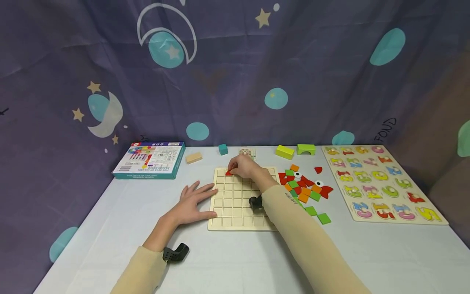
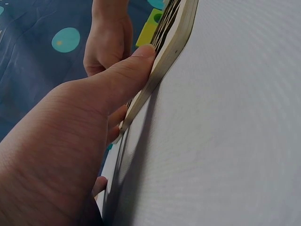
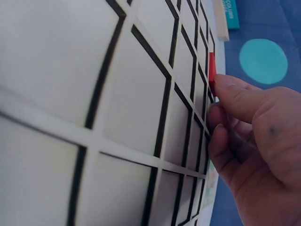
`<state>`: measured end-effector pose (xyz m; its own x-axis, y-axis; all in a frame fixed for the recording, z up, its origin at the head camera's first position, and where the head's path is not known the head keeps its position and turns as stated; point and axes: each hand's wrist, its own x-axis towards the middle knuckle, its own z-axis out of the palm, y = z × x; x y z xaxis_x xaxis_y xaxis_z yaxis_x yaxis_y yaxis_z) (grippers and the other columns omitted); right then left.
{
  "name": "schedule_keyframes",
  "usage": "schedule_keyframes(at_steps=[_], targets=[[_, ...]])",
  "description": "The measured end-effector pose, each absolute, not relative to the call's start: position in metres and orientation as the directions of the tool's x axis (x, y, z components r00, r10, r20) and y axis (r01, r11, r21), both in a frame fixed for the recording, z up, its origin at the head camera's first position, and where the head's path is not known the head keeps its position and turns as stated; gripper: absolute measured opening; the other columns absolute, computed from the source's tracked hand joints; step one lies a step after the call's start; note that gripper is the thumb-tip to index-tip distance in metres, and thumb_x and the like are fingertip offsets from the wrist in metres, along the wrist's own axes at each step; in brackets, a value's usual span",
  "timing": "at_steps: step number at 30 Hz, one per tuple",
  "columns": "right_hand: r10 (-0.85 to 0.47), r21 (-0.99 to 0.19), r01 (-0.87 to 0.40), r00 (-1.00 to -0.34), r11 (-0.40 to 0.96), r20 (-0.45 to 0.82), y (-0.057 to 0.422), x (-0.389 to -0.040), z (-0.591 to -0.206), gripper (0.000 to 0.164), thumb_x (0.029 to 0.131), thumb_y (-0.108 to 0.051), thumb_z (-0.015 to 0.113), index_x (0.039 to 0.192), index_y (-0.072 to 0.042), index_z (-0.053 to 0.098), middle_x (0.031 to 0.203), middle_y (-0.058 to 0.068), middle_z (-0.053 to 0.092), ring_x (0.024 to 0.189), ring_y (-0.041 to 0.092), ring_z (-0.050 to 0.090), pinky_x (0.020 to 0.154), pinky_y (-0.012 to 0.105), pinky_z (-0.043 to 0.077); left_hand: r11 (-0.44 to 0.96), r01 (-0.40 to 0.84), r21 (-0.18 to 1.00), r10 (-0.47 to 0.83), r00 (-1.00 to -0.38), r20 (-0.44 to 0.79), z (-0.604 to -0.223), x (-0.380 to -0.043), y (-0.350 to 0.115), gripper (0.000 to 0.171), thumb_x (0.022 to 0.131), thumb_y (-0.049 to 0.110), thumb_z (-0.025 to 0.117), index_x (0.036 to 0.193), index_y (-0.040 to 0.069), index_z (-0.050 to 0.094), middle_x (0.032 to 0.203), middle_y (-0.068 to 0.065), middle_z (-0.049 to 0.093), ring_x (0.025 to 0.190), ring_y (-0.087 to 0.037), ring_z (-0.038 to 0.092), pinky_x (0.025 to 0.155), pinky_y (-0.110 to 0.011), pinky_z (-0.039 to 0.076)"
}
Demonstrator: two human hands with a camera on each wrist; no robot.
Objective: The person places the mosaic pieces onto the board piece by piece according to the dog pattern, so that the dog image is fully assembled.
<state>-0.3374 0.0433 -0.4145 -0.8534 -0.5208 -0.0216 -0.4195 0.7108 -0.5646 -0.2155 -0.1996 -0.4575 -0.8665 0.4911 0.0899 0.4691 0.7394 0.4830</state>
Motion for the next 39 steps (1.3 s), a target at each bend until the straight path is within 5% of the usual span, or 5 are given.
schedule_keyframes(at_steps=[23, 39], targets=[[-0.570, -0.585, -0.436, -0.820, 0.684, -0.055, 0.053, -0.343, -0.412, 0.018, 0.098, -0.012, 0.068, 0.114, -0.012, 0.077, 0.102, 0.003, 0.068, 0.091, 0.019, 0.058, 0.081, 0.034, 0.050, 0.730, 0.480, 0.487, 0.498, -0.861, 0.102, -0.455, -0.213, -0.199, 0.076, 0.085, 0.055, 0.075, 0.149, 0.020, 0.054, 0.159, -0.002, 0.039, 0.150, -0.045, 0.013, 0.112, -0.072, 0.001], [-0.480, -0.676, -0.365, -0.877, 0.640, 0.019, 0.143, -0.338, -0.397, 0.027, 0.100, -0.016, 0.066, 0.123, -0.002, 0.070, 0.112, 0.009, 0.068, 0.092, 0.029, 0.063, 0.077, 0.038, 0.052, 0.739, 0.474, 0.479, 0.493, -0.865, 0.095, -0.456, -0.213, -0.197, 0.078, 0.084, 0.056, 0.075, 0.149, 0.019, 0.053, 0.159, -0.004, 0.039, 0.150, -0.045, 0.012, 0.112, -0.071, 0.001]])
